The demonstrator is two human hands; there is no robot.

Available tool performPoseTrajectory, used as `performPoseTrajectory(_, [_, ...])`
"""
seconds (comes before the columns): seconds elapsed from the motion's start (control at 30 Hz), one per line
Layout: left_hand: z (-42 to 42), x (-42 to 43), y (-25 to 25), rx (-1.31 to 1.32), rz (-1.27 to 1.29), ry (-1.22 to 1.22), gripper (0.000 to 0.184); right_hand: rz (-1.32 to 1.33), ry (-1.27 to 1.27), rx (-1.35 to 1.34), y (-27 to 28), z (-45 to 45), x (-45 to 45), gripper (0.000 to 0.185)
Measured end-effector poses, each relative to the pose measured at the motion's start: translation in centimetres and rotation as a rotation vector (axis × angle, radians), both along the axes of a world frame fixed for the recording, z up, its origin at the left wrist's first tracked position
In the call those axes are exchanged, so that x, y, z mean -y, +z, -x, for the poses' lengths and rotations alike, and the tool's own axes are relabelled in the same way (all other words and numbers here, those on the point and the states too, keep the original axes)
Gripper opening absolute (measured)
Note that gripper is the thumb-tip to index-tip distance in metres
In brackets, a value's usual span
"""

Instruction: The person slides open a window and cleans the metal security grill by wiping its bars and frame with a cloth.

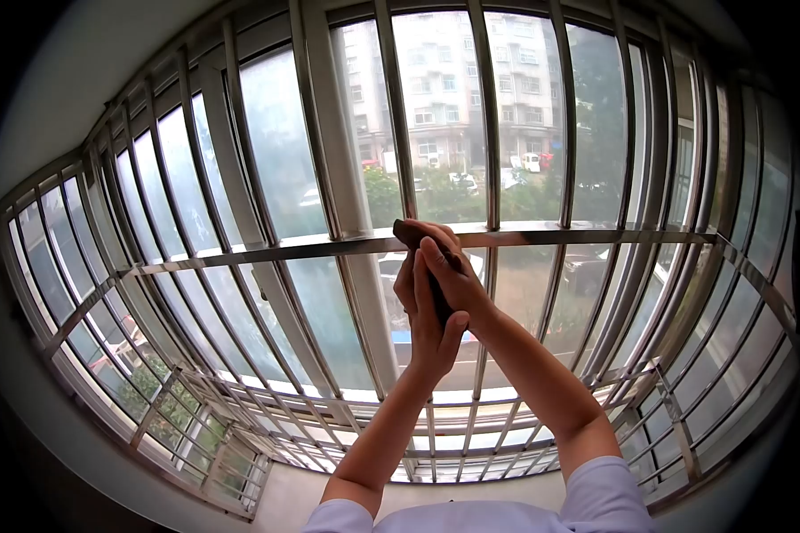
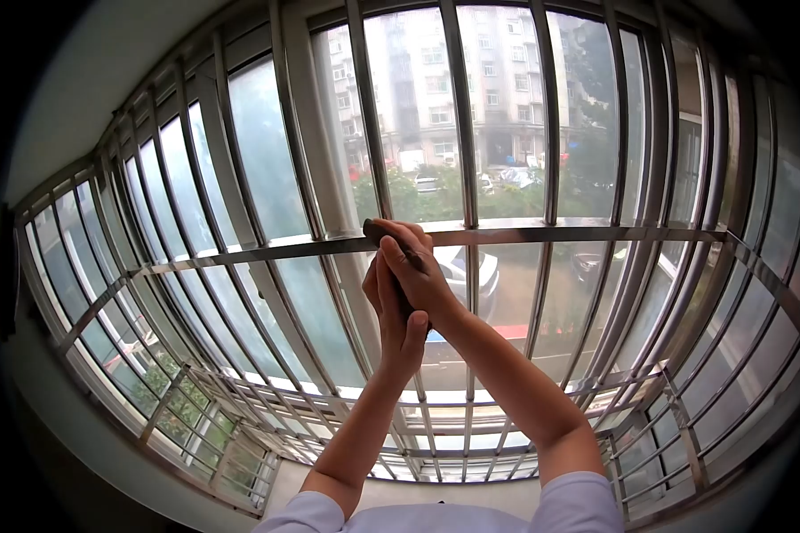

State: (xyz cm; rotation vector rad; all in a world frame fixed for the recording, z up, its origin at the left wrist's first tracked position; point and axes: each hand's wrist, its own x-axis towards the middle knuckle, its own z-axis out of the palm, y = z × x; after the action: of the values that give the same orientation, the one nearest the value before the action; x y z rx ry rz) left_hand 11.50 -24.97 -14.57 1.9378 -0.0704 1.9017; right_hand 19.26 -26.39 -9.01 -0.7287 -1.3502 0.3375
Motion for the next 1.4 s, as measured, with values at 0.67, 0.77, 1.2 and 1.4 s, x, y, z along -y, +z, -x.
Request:
performPoseTrajectory(0.67, [-6.9, -7.2, 18.2, 0.024, -0.028, 0.999, 0.077, 0.028, -1.209, 0.519, 3.0, -8.0, 0.2, 0.052])
performPoseTrajectory(0.77, [-6.9, -7.8, 24.3, -0.073, -0.175, 1.355, 0.075, -0.014, -1.264, 0.538, 2.8, -7.9, 0.0, 0.052])
performPoseTrajectory(1.2, [2.6, -13.3, 34.4, 0.366, -0.235, 1.171, 0.052, -0.129, -1.373, 0.616, 2.5, -8.1, -0.2, 0.054])
performPoseTrajectory(1.4, [1.9, -17.5, 33.4, 0.160, -0.364, 1.191, 0.062, -0.086, -1.360, 0.621, 2.7, -8.1, 0.1, 0.054])
